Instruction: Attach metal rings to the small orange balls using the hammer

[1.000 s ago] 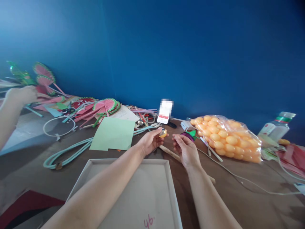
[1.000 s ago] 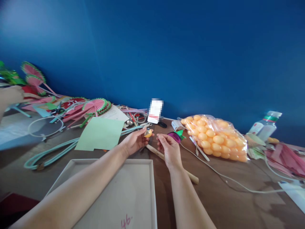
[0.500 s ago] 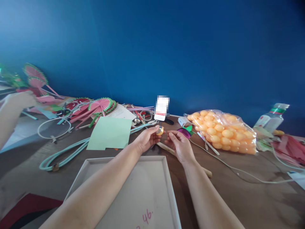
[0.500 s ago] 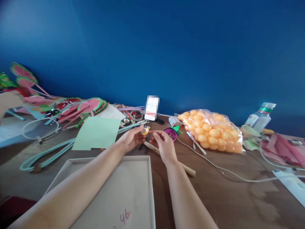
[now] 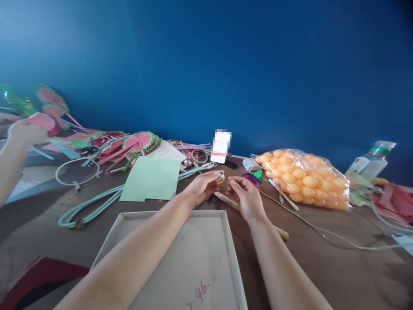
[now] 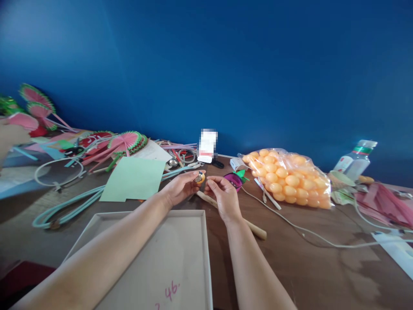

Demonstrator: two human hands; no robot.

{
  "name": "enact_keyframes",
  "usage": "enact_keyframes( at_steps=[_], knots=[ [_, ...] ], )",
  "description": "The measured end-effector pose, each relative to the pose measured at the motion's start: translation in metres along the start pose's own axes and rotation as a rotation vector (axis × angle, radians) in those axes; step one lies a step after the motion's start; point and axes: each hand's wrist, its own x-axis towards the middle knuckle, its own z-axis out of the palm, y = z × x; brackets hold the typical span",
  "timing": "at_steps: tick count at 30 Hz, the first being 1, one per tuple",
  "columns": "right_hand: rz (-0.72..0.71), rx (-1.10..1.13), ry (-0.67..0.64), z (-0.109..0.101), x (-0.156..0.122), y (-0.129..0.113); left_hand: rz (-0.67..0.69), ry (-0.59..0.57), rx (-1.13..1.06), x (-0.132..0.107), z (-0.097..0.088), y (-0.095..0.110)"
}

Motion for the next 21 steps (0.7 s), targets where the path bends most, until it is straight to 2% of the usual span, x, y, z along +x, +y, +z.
enact_keyframes(
  at_steps=[7,14,21],
  knots=[
    [0.039,0.072,-0.012,0.0,-0.0008,-0.0023,0.002,0.052,0.063,-0.0031,0.0019,0.0013],
    [0.059,0.073,-0.037,0.0027,-0.0021,-0.0015,0.031,-0.025,0.08,-0.0015,0.0021,-0.0008],
    [0.08,0.089,-0.028,0.0016,-0.0017,-0.0004,0.041,-0.039,0.054,-0.0033,0.005,0.0001]
  ],
)
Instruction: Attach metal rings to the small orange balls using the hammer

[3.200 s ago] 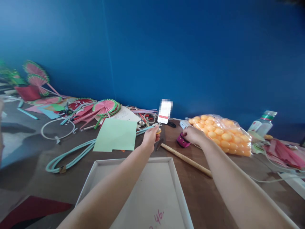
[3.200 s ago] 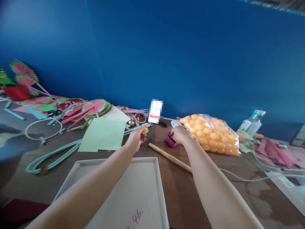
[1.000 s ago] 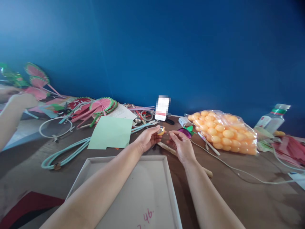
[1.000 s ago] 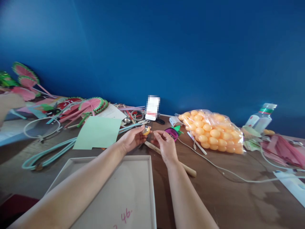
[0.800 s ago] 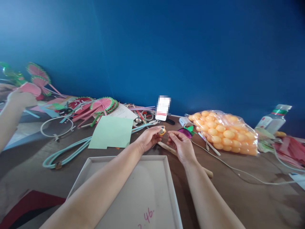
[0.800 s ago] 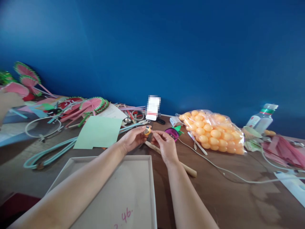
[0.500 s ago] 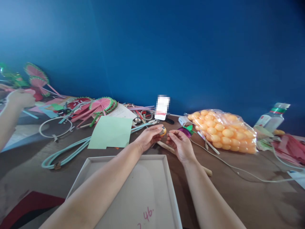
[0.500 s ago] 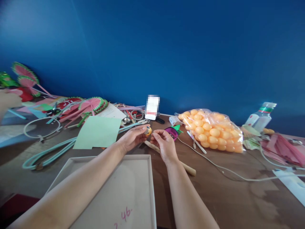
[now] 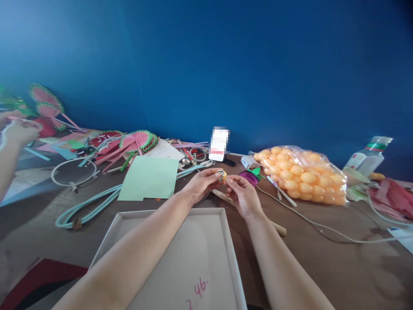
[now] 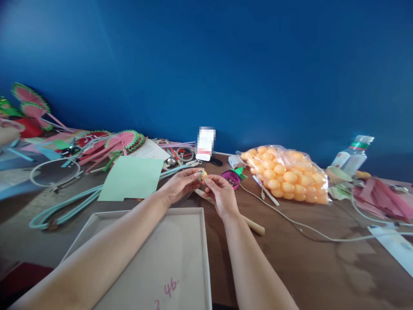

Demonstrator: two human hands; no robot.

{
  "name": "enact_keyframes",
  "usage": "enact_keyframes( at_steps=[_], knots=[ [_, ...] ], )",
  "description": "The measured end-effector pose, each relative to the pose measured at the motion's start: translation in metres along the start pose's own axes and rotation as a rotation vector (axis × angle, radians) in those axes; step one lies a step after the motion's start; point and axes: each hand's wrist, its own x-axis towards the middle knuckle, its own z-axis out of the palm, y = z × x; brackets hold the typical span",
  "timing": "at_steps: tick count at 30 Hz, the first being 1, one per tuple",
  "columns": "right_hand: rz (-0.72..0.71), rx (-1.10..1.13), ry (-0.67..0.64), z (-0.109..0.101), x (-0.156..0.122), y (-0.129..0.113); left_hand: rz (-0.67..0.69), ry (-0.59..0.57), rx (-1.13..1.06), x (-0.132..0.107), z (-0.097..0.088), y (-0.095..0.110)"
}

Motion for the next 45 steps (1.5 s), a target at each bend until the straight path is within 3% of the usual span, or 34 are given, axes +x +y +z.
enact_keyframes(
  at_steps=[9,45],
  knots=[
    [0.026,0.006,0.016,-0.0042,0.0028,-0.0001,-0.019,0.044,0.024,-0.0022,0.004,0.0007],
    [0.087,0.076,-0.038,-0.0065,0.003,0.0017,-0.009,0.033,0.051,-0.0027,0.0035,-0.0002]
  ],
)
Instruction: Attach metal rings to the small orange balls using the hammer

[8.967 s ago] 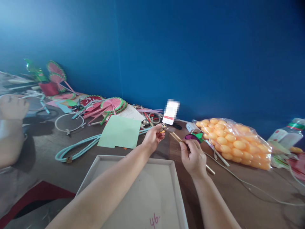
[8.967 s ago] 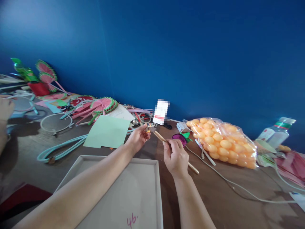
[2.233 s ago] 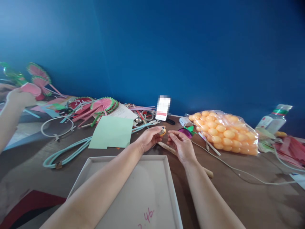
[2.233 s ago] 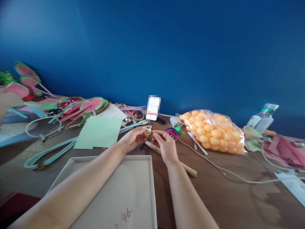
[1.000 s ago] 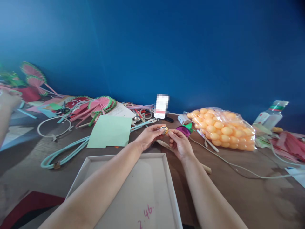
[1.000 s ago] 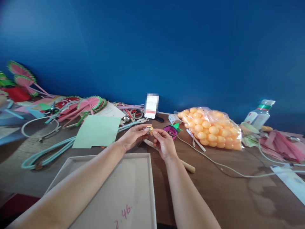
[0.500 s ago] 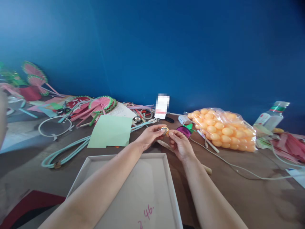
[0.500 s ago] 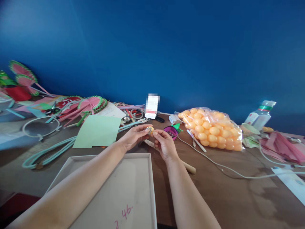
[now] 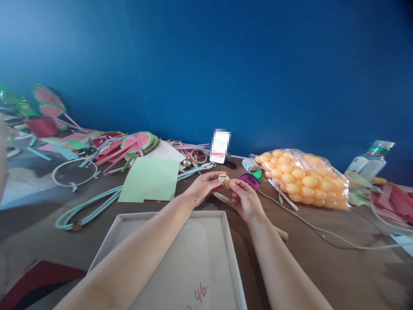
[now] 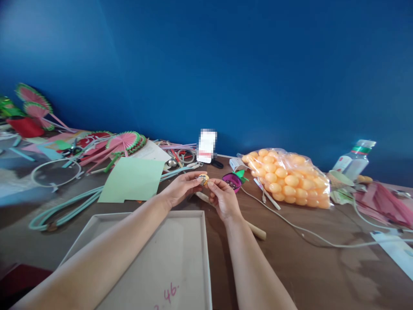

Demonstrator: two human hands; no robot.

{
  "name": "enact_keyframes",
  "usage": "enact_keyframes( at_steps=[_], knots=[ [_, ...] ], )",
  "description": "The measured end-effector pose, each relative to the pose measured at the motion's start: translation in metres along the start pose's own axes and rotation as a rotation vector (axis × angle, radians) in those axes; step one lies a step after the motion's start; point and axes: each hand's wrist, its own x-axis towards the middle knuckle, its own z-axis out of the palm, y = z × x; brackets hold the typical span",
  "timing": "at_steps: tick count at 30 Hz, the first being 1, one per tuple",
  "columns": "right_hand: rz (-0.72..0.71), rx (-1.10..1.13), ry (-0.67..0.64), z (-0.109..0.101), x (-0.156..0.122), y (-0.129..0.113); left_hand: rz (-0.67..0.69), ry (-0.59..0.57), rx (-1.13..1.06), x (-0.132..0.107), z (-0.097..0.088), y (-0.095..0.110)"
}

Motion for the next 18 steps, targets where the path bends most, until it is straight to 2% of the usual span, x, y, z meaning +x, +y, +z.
enact_keyframes(
  at_steps=[18],
  knots=[
    [-0.01,0.044,-0.021,0.0011,0.0009,-0.0002,-0.016,-0.015,-0.016,0.0006,-0.0009,-0.0005]
  ],
)
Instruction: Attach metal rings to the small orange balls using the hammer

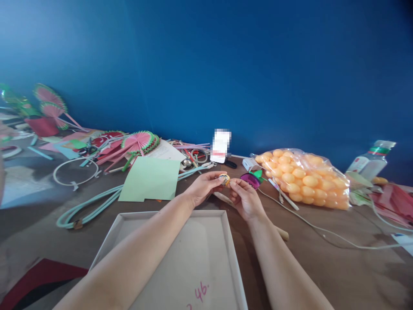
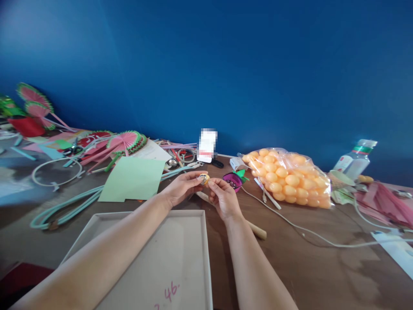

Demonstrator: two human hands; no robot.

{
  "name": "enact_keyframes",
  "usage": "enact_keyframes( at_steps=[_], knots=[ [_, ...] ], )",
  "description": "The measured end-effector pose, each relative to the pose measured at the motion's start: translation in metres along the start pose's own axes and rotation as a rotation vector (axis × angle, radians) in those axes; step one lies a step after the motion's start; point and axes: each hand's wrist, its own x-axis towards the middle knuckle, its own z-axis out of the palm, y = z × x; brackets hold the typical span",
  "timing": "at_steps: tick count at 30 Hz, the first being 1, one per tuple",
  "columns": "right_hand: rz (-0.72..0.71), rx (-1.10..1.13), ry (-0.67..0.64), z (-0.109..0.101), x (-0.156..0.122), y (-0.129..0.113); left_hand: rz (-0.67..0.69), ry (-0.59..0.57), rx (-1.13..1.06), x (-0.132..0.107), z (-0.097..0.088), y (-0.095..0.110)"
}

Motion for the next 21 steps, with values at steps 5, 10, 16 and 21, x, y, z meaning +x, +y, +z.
enact_keyframes(
  at_steps=[5,10,16,21],
  knots=[
    [-0.004,-0.003,-0.01,0.0002,-0.001,-0.0003,0.003,-0.003,-0.002,-0.0003,0.0,0.0001],
    [0.006,-0.002,-0.007,0.0003,-0.0015,-0.0006,0.001,0.0,-0.003,-0.001,0.0006,0.0014],
    [-0.005,-0.021,-0.011,0.001,-0.0012,-0.0011,0.006,-0.009,0.002,0.0001,-0.0006,0.0003],
    [-0.01,-0.031,-0.01,0.0008,-0.0013,-0.0009,0.011,-0.004,0.008,0.0001,-0.0006,-0.0005]
  ],
)
